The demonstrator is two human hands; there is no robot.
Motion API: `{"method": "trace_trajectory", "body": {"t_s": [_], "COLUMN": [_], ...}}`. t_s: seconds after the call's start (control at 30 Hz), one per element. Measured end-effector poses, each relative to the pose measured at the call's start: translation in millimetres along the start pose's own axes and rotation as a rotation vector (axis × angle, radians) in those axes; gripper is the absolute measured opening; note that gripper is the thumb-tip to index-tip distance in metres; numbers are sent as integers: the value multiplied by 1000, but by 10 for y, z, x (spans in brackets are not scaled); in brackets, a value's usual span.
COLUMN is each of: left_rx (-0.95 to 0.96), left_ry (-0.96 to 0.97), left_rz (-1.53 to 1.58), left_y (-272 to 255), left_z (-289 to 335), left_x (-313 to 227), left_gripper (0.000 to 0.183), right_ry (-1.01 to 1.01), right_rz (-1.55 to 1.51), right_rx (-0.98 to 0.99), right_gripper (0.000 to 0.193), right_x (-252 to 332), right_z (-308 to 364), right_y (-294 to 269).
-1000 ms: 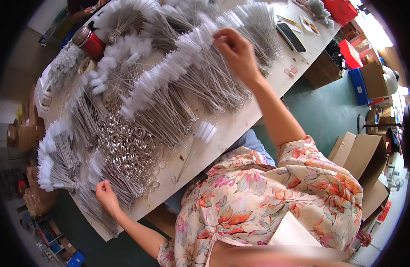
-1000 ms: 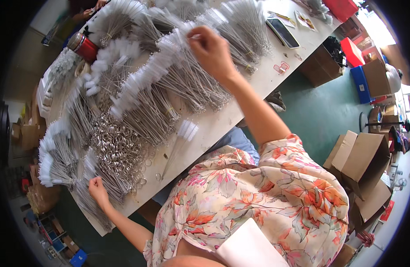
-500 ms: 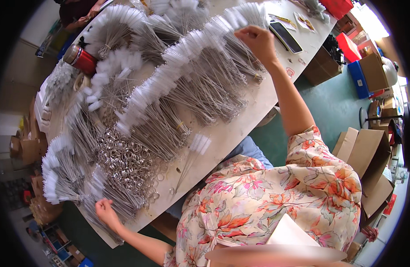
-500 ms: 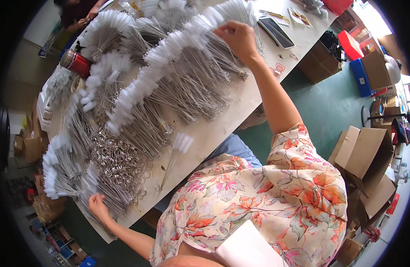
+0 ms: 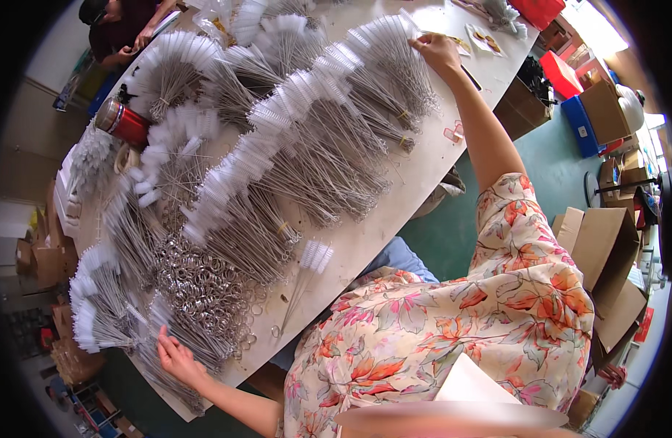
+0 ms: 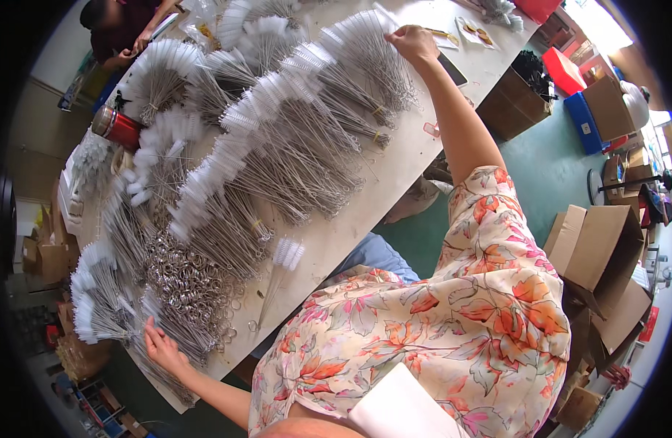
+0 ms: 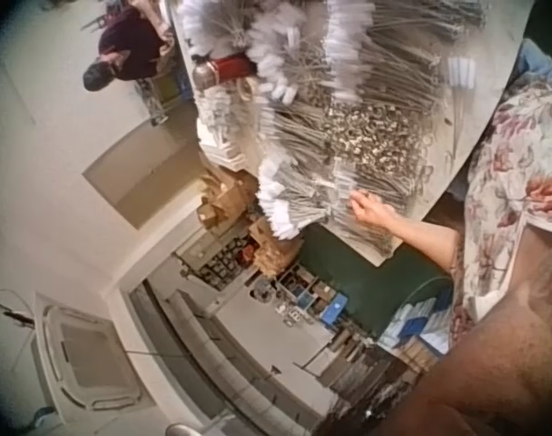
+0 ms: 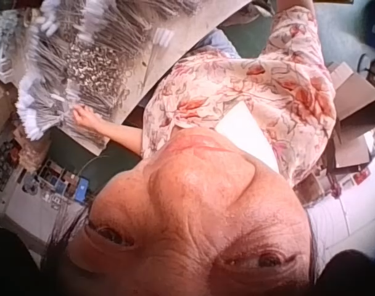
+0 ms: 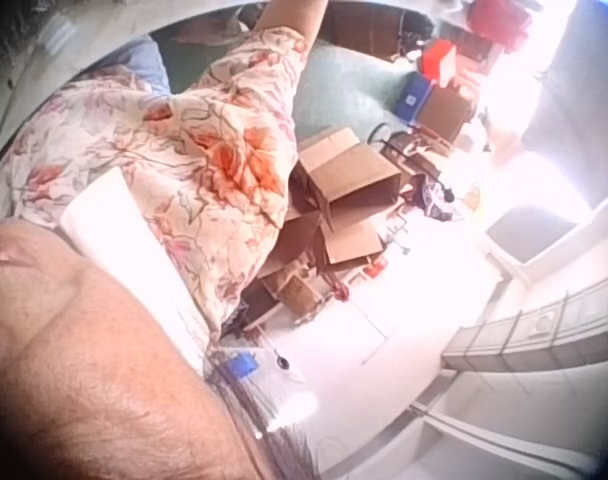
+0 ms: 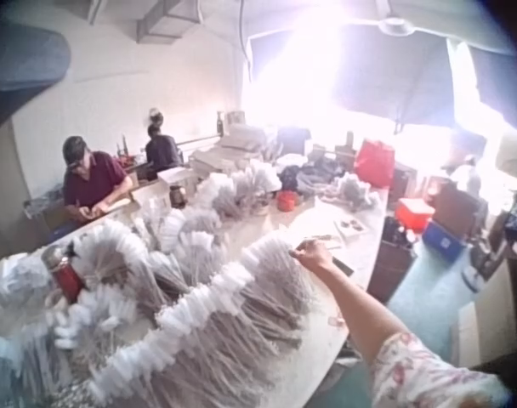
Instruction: Assembling small white brushes with metal rings on an industrial table.
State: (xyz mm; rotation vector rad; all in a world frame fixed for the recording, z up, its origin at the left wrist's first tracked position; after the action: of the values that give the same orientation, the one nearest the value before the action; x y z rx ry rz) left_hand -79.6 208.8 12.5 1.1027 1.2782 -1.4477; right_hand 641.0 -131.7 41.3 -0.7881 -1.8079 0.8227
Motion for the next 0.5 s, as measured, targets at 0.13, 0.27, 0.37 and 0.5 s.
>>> {"method": "trace_trajectory", "body": {"t_s": [0.13, 0.27, 0.37, 0.5], "left_rx": [41, 91, 169, 319], "left_ry": [-39, -27, 53, 147], "left_rz": [15, 189, 272, 146], "left_y": [95, 291, 380, 946], "left_z": [-25, 44, 129, 592], "left_x": [92, 8, -54, -509], "left_gripper": [30, 30, 28, 26], "right_ry": [13, -254, -462, -531], "right_rz": [1, -56, -239, -1212], "right_rx": [132, -100, -241, 288], "right_gripper": [36, 27, 24, 22], "right_x": [-36, 379, 1309, 2296], "right_z": [-23, 133, 668, 1486], "right_y": [57, -401, -758, -376]}}
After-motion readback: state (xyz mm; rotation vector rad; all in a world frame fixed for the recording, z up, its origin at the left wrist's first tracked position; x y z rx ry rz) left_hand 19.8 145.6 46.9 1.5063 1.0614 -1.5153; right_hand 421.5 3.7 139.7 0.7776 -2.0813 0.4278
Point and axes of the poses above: each hand's wrist, its own z-axis away from the middle knuckle, its own y-axis out of the palm, x = y × z, the point moved 6 cm from there along -z, towards the middle knuckle, and after that the axes turned 2 degrees about -y, right-handed, at the moved point
